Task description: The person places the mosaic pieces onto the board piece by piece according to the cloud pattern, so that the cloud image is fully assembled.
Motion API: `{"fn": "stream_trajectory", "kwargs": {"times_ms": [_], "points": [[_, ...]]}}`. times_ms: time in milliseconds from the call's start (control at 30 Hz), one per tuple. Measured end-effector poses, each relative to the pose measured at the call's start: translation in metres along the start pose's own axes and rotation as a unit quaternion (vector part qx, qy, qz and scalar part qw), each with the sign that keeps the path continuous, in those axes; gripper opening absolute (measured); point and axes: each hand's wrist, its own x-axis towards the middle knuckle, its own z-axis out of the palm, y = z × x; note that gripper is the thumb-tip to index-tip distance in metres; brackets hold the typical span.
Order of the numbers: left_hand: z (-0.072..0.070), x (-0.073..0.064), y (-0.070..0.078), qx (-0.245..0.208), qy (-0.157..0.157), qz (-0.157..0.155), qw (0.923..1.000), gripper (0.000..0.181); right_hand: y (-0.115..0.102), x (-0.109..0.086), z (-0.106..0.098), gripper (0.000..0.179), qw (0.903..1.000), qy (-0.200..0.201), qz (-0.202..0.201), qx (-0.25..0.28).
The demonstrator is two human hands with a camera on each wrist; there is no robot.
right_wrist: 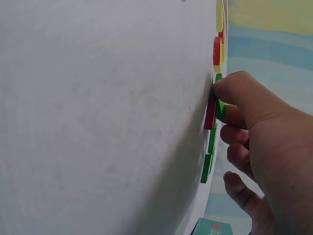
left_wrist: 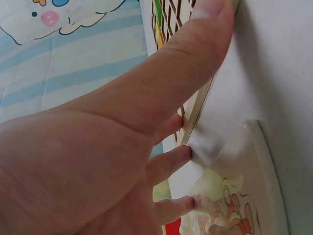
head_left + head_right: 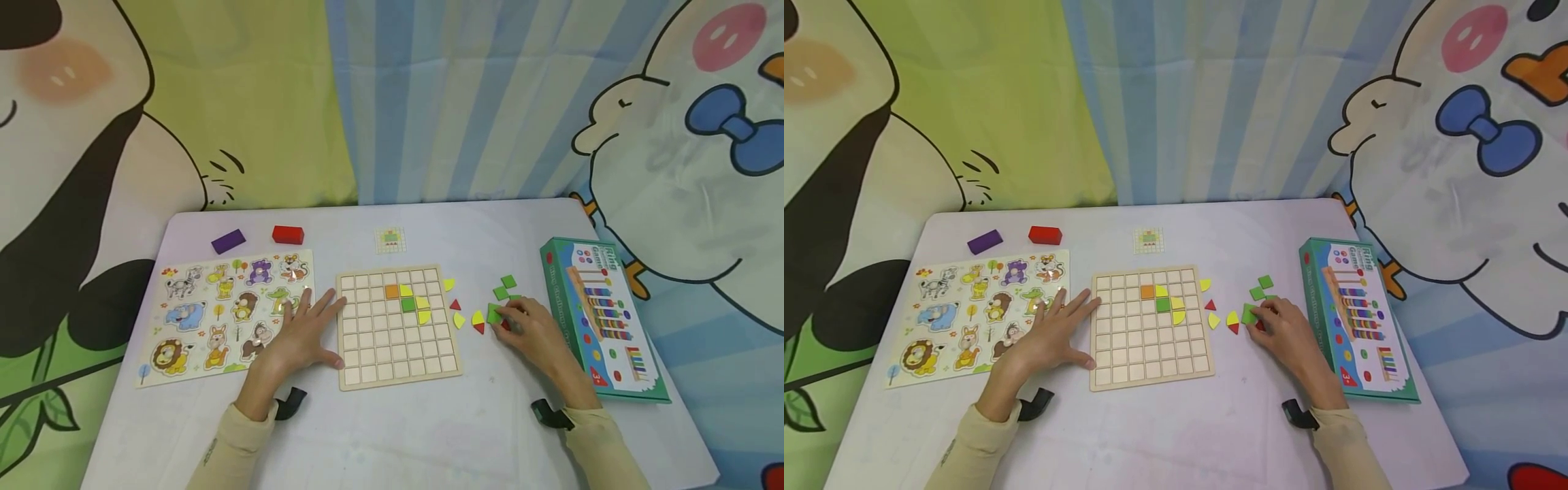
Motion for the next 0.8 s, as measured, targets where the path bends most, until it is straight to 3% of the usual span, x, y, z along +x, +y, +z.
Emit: {"fn": "stream_trajectory", "kwargs": {"times_ms": [133,367,800], "points": [[0.0,0.0,0.0,-0.001,0.002,0.002,1.0,0.118,0.0,0.003,0.002,0.034,0.9999,0.014,-0.001,-0.003],[0.0,-0.001,-0.001,-0.005,-0.004,-0.001,1.0,0.119,-0.018,0.022,0.004,0.032,0.9982,0.006,0.01,0.059],[-0.002,-0.001,0.001,-0.004,-0.002,0.005,1.0,0.117,-0.084,0.083,0.042,0.029,0.9884,-0.028,-0.109,0.102]]}}
